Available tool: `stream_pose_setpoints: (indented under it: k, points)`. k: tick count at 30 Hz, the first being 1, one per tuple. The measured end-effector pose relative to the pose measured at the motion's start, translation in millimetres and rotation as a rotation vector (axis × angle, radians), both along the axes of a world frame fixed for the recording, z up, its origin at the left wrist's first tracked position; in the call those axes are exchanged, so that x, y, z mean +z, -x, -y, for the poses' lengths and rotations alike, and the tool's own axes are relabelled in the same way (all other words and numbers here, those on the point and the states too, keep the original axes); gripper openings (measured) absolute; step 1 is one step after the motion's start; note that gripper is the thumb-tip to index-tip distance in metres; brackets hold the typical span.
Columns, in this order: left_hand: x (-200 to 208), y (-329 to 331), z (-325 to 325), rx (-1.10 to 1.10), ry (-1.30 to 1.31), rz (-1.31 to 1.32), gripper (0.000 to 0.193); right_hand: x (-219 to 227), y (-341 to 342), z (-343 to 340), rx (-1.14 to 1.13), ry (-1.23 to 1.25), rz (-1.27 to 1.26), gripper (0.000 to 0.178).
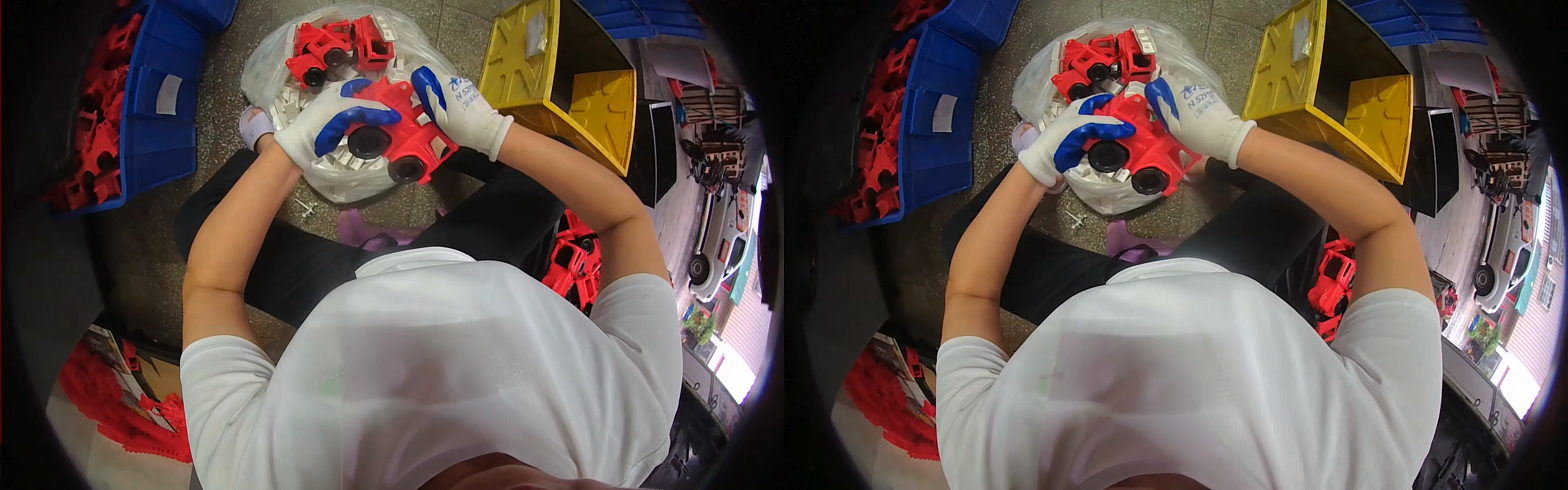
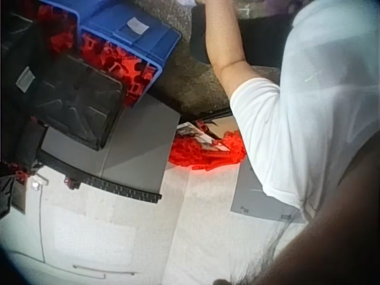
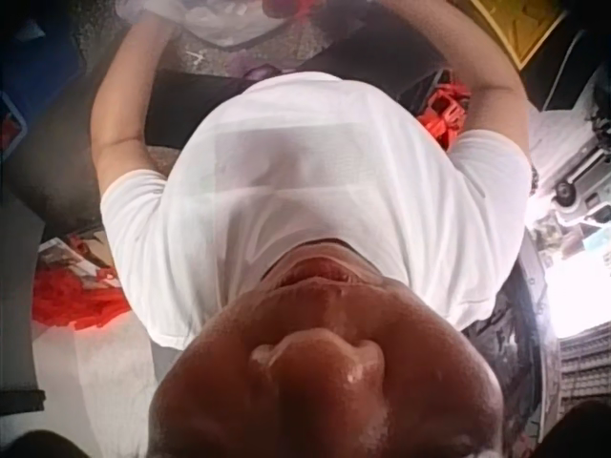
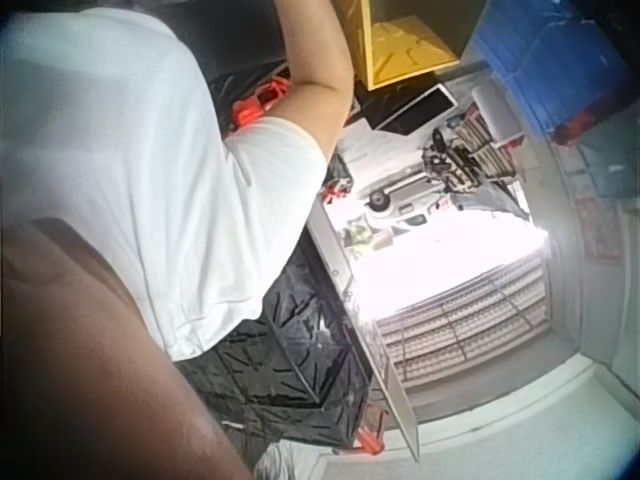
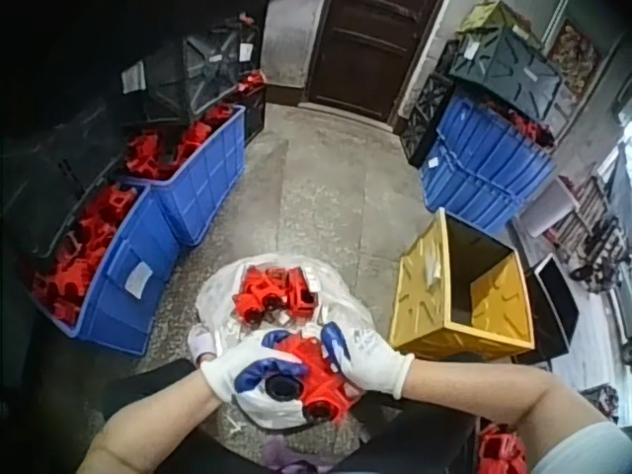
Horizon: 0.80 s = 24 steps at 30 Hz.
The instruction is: The person is assembling parts of red toy trucks by snapping white components into the chassis and using pliers to secure or trim parts.
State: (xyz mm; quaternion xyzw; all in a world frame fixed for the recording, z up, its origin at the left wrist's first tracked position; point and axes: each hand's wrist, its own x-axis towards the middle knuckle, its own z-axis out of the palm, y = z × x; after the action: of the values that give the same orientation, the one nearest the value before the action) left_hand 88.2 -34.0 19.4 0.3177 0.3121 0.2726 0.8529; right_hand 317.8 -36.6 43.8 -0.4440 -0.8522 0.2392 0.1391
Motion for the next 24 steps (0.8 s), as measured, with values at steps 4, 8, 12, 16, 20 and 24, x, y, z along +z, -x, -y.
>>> stream_pose_setpoints:
  k: [4,8,12,16,20,24]
  points:
    - [5.5,3.8,-11.4,0.056,-0.874,-0.501,0.074,29.4,-1.2,4.8,0.003,-0.099,-0.032,0.036]
    - [24.5,-3.2,-3.8,0.076,-1.187,-0.571,0.087,40.9,-3.3,22.1,0.052,-0.337,-0.012,0.045]
    - [17.0,-11.1,-0.4,0.031,-1.264,-0.593,0.08,45.7,-9.3,24.8,0.11,-0.316,0.115,0.05]
    - [13.1,-17.7,-2.2,0.015,-1.207,-0.583,0.076,43.4,-17.5,20.6,0.138,-0.391,0.163,0.048]
    - [4.9,-19.0,3.1,0.016,-1.2,-0.673,0.076,41.3,-20.2,15.7,0.181,-0.393,0.246,0.048]
    - [2.4,-11.0,-2.0,-0.11,-1.049,-0.658,0.076,31.0,-16.7,13.4,0.173,-0.391,0.23,0.048]
